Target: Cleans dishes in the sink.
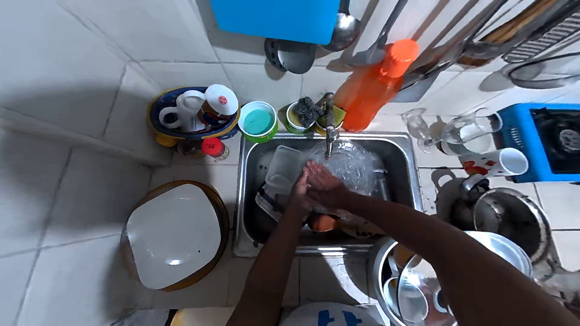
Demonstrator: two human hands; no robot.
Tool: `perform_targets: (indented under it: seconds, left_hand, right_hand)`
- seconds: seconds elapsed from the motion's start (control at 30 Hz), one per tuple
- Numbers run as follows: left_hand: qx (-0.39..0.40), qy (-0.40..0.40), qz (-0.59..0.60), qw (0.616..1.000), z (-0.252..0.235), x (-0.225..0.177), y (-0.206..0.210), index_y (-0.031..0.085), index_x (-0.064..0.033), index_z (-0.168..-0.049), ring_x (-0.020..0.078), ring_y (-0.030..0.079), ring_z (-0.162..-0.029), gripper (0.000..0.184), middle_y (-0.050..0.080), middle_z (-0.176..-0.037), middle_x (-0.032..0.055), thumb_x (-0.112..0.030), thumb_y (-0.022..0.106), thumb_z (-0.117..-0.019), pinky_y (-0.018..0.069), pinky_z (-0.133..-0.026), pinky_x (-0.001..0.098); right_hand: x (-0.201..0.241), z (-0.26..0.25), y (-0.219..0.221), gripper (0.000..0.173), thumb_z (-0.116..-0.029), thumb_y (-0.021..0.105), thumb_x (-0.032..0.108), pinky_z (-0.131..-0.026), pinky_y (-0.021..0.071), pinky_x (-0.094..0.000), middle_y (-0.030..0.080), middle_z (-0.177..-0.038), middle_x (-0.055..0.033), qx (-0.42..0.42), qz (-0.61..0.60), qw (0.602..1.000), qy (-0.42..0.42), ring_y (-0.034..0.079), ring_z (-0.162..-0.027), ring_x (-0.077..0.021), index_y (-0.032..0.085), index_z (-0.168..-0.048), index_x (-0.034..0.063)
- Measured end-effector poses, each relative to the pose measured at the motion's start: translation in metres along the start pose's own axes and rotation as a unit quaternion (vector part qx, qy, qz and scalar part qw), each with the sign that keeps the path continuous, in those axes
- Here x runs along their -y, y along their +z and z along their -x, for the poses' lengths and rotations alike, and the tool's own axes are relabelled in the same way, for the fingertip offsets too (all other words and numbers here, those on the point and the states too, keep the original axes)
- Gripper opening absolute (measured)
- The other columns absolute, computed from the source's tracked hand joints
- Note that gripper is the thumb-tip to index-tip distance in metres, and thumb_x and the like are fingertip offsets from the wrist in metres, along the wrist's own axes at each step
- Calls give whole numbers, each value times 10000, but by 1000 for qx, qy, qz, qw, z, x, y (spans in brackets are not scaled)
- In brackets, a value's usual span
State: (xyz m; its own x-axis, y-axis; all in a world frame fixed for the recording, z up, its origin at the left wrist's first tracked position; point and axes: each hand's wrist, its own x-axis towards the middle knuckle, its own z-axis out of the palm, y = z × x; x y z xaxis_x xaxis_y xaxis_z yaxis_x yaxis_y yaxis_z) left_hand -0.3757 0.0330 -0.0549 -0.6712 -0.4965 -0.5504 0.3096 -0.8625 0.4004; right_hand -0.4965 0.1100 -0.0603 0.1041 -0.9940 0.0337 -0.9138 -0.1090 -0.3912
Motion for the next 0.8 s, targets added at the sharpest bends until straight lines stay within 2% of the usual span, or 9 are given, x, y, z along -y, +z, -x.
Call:
perform_targets:
  seconds: [0.1,0.17,0.2,0.33,0.43,0.53,0.6,0.7,0.8]
  left_hand:
    - [-3,27,-9,1000,-6,-7,3,545,-215,-1385,122,662,-741,435,705,-1001,37,-445,294,-1115,575,-662,287]
    - [27,49,-51,997,-8,-15,3,382,-248,-1543,165,692,-945,473,672,-1275,66,-422,232,-1129,583,-808,330]
    - [28,63,-57,996,-9,-18,4,355,-225,-1557,201,687,-1022,472,651,-1304,91,-399,245,-1133,580,-872,367]
    - [-2,92,-95,991,-2,-23,9,348,-227,-1574,243,683,-1067,477,649,-1303,108,-391,300,-1128,572,-917,420]
    - [-30,66,-100,992,9,-29,16,357,-240,-1574,269,682,-1051,493,630,-1316,138,-425,342,-1117,576,-893,426]
    - [-96,4,-91,991,13,-31,21,382,-214,-1538,312,707,-955,500,663,-1216,172,-461,370,-1103,601,-818,457]
    - [-113,-28,-93,989,13,-27,19,370,-174,-1541,328,709,-922,523,670,-1166,199,-462,366,-1103,602,-799,465]
    - [-125,-70,-91,986,14,-18,16,396,-138,-1506,332,705,-932,491,668,-1146,218,-423,366,-1108,595,-807,469]
    - [-144,-96,-75,982,18,-11,19,412,-80,-1468,334,708,-908,472,671,-1101,227,-386,315,-1122,599,-784,464]
  right_hand:
    - [0,31,-18,702,-1056,469,371,-1299,99,-484,217,-1702,-169,165,-33,981,-94,169,-1592,-298,251,-1620,14]
    - [-15,48,-31,746,-1014,589,373,-1289,149,-491,263,-1684,-188,215,-28,966,-138,227,-1572,-336,312,-1594,-5]
    - [-27,55,-39,764,-1001,627,373,-1286,159,-500,271,-1679,-195,238,-22,960,-145,235,-1568,-351,322,-1590,-6]
    - [-91,77,-66,756,-982,674,374,-1280,167,-512,288,-1685,-136,265,44,952,-147,247,-1564,-346,358,-1596,64]
    - [-120,78,-80,752,-994,658,339,-1289,124,-519,239,-1707,-98,250,90,962,-65,164,-1590,-323,315,-1622,108]
    - [-125,76,-82,860,-911,738,220,-1280,118,-545,203,-1701,-190,190,142,971,-19,153,-1588,-354,283,-1607,0]
    - [-126,75,-83,809,-897,716,127,-1268,157,-563,238,-1680,-228,184,167,969,-13,194,-1574,-382,319,-1584,-32]
    - [-128,78,-90,830,-892,715,72,-1233,200,-635,219,-1703,-164,242,166,955,43,202,-1562,-423,315,-1619,97]
    - [-122,83,-107,850,-894,764,232,-1212,232,-647,92,-1727,-168,249,167,949,97,141,-1567,-449,331,-1621,155]
